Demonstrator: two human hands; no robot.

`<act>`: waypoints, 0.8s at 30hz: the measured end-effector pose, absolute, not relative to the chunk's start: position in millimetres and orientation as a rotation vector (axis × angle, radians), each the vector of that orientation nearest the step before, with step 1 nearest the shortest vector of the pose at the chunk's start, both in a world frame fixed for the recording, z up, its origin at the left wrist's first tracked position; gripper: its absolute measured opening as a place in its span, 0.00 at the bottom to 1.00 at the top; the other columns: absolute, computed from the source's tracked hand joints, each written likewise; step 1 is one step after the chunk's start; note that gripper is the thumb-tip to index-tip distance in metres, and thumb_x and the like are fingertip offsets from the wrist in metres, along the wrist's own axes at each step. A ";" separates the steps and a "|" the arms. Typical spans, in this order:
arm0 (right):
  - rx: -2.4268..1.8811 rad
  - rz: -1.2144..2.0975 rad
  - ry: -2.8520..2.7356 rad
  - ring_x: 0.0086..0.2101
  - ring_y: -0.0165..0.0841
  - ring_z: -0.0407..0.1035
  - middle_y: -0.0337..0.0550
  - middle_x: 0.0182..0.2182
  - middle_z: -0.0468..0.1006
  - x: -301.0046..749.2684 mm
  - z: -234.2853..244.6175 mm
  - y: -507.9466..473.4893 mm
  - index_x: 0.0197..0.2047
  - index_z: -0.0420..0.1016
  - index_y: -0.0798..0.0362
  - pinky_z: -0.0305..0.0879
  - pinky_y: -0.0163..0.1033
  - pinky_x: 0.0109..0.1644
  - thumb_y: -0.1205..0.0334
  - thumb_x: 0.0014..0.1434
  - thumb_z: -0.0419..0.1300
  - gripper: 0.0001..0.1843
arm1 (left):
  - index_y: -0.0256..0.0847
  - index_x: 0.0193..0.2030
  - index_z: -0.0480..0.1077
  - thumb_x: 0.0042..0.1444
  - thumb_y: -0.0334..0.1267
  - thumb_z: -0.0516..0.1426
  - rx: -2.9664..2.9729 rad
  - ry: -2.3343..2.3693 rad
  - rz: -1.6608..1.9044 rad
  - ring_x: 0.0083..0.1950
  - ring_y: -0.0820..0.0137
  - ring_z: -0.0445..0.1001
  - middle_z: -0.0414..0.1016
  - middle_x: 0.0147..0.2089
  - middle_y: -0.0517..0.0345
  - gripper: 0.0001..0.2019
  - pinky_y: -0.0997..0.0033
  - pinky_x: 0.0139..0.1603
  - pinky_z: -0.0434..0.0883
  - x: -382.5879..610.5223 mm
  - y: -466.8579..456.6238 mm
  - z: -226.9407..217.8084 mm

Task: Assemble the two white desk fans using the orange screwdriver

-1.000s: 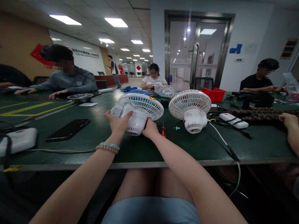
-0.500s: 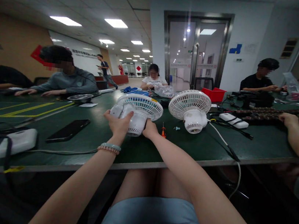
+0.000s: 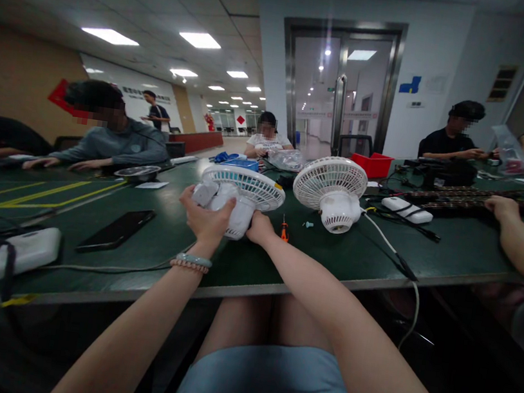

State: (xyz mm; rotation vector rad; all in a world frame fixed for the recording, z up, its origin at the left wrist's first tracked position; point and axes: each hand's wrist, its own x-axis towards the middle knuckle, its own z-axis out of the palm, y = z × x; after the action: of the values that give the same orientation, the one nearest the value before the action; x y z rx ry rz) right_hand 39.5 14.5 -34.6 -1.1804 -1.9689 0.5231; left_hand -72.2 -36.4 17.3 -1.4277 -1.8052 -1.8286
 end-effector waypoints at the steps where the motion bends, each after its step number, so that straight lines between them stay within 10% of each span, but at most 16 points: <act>1: -1.182 0.526 -1.965 0.52 0.44 0.66 0.54 0.51 0.72 39.6 -34.7 15.1 0.55 0.62 0.58 0.65 0.43 0.52 0.68 0.46 0.61 0.31 | 0.47 0.58 0.48 0.39 0.50 0.63 -1.418 -1.815 -1.829 0.54 0.58 0.68 0.65 0.55 0.51 0.41 0.54 0.55 0.65 -71.5 -36.8 17.7; 24: -1.182 0.568 -1.959 0.51 0.46 0.66 0.55 0.50 0.73 41.8 -33.5 16.6 0.54 0.64 0.59 0.65 0.45 0.53 0.72 0.44 0.60 0.31 | 0.45 0.57 0.49 0.41 0.51 0.62 -1.391 -1.921 -1.792 0.54 0.55 0.68 0.65 0.55 0.49 0.39 0.50 0.54 0.64 -72.2 -35.2 20.5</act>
State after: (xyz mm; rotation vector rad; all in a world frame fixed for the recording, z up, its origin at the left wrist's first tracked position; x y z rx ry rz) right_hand 41.8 16.6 -33.5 -1.1822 -1.9592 0.5684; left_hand -72.2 -35.2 20.5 -1.3910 -1.9209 -1.7921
